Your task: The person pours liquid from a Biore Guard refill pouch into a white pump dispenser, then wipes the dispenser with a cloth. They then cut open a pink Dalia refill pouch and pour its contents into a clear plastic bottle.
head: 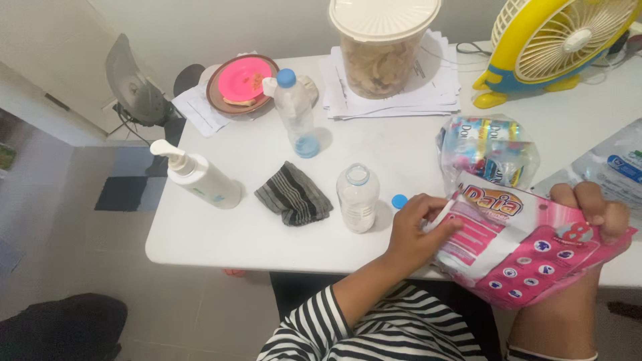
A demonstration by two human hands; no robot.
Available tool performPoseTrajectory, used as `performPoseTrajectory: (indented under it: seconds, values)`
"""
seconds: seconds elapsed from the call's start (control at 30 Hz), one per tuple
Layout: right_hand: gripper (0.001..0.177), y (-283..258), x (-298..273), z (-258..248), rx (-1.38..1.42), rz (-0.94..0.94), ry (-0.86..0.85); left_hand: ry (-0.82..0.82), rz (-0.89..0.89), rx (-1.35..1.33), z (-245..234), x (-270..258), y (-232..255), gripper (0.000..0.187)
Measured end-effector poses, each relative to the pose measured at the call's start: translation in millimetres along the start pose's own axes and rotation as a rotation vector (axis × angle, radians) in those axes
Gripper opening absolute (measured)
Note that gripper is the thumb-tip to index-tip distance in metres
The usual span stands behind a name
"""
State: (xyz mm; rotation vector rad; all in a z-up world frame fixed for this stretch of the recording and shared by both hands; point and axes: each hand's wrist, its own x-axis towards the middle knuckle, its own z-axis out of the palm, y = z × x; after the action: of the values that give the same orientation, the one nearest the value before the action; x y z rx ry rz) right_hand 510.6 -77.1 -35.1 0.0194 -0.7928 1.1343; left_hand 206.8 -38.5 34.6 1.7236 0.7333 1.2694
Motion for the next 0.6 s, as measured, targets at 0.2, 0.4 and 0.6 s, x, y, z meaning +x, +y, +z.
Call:
performPoseTrajectory:
  seconds: [0.2,0.4,0.6]
  values:
    - [0.045,-11.9,-2.3,-22.8,-0.253,-0.016,0.068,0.148,0.159,-0.156,16.7,-9.4,-16.2,0.009]
    - [0.046,-11.2,-15.6,27.7,-0.574,-0.097,0.239,0.206,0.258,-0.167,23.7,-16.8,-27.6,0.013]
    - [0.055,13.4,-66.0,98.2,-1.122,-0.122,0.532,0.207,0.376,-0.083,19.3,-8.7,-14.5,0.017]
